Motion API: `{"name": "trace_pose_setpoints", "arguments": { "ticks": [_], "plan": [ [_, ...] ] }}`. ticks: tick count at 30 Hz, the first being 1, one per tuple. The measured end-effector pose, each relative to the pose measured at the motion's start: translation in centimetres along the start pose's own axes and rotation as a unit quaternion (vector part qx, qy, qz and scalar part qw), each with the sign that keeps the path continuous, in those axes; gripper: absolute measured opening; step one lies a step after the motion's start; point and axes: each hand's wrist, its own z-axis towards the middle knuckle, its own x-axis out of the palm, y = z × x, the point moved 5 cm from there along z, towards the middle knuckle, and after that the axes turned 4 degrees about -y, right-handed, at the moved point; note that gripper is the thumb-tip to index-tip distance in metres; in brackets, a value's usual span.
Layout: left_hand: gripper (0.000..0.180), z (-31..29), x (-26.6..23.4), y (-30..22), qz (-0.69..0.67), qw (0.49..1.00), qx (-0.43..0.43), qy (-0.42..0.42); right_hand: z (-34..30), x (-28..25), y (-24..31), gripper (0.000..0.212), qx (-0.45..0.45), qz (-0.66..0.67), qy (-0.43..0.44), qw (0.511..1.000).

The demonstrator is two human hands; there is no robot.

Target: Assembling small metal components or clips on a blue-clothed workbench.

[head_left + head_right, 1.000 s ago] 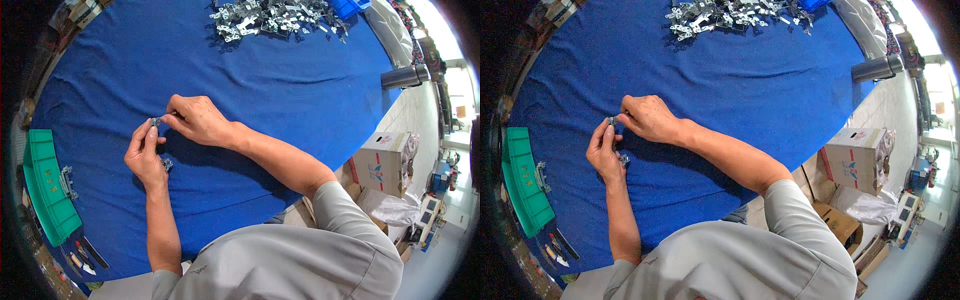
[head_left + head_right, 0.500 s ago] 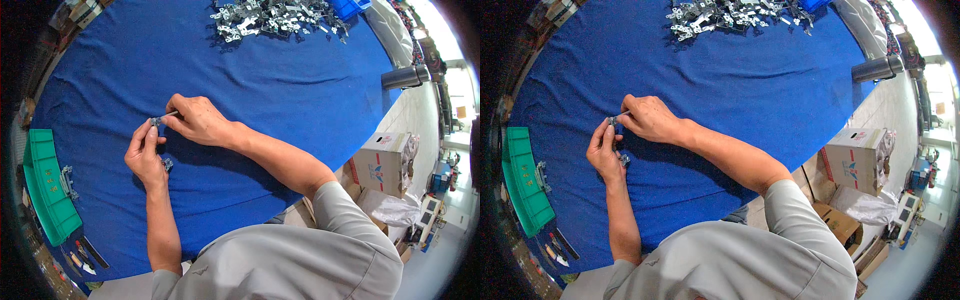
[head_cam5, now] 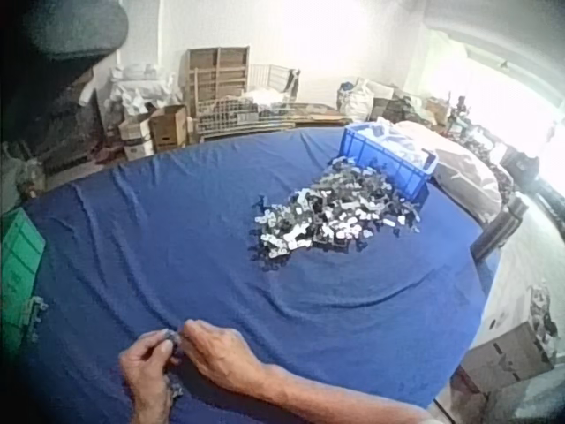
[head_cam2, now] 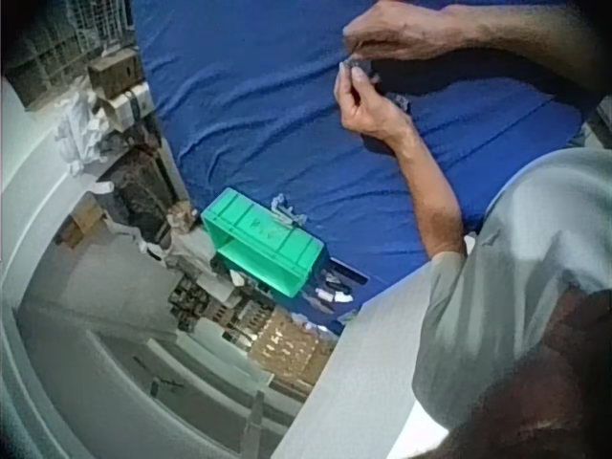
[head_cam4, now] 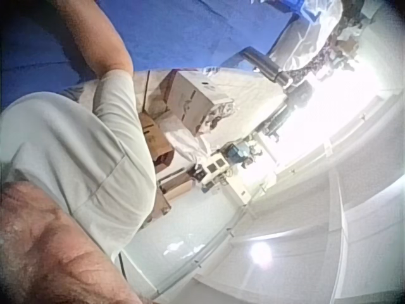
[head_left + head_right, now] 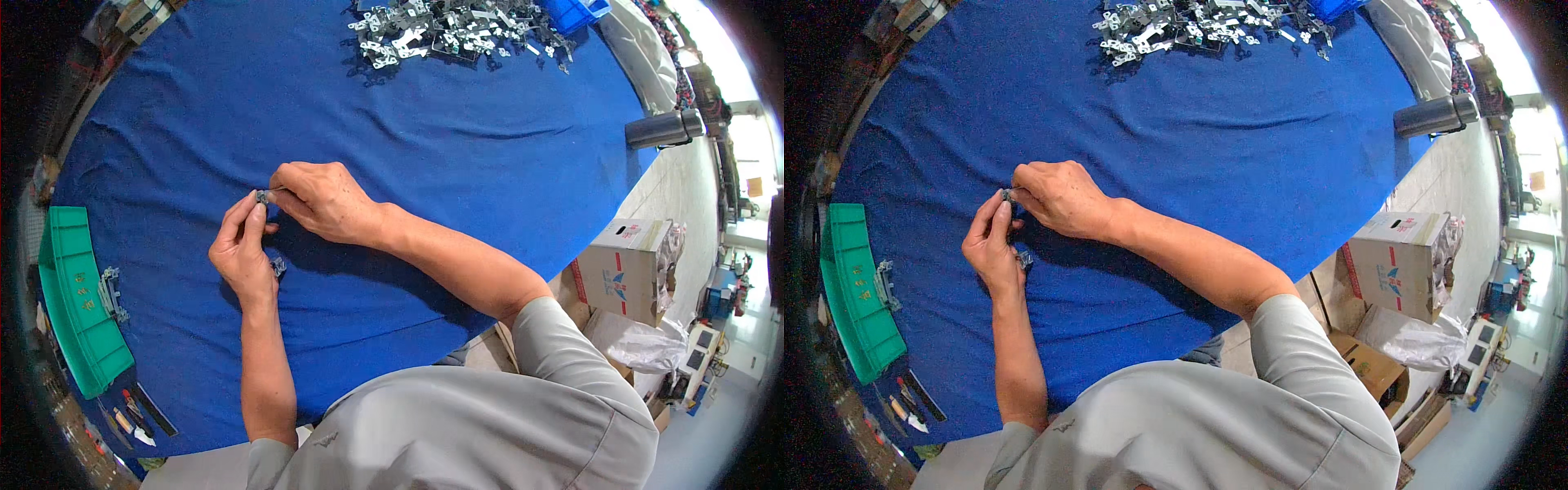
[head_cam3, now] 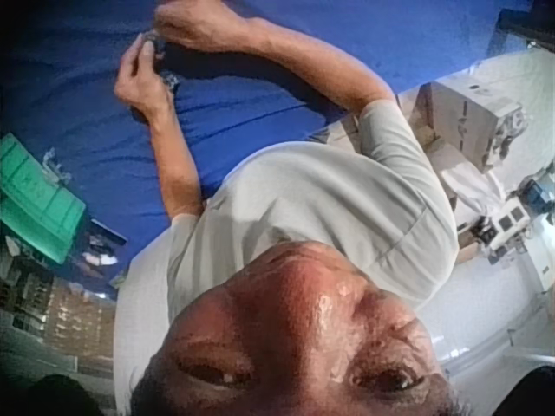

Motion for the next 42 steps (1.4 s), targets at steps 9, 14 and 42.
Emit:
{"name": "trace_pose_setpoints", "arguments": {
  "ticks": [9, 14, 42],
  "plan": [
    [0.02, 0.1, 0.0, -0.1, 0.002, 1.0, -0.002, -0.001, 0.0, -0.2, 0.4, 0.012, -0.031, -0.105, 0.009, 0.994],
    [0.02, 0.1, 0.1, -0.1, 0.012, 1.0, 0.004, 0.0, 0.0, 0.0, 0.4, 0.013, -0.023, -0.159, 0.025, 0.987],
    [0.019, -0.1, 0.2, 0.1, 0.03, 0.999, 0.024, 0.019, -0.1, 0.6, -0.1, 0.027, 0.033, -0.145, 0.055, 0.987]
  ]
}}
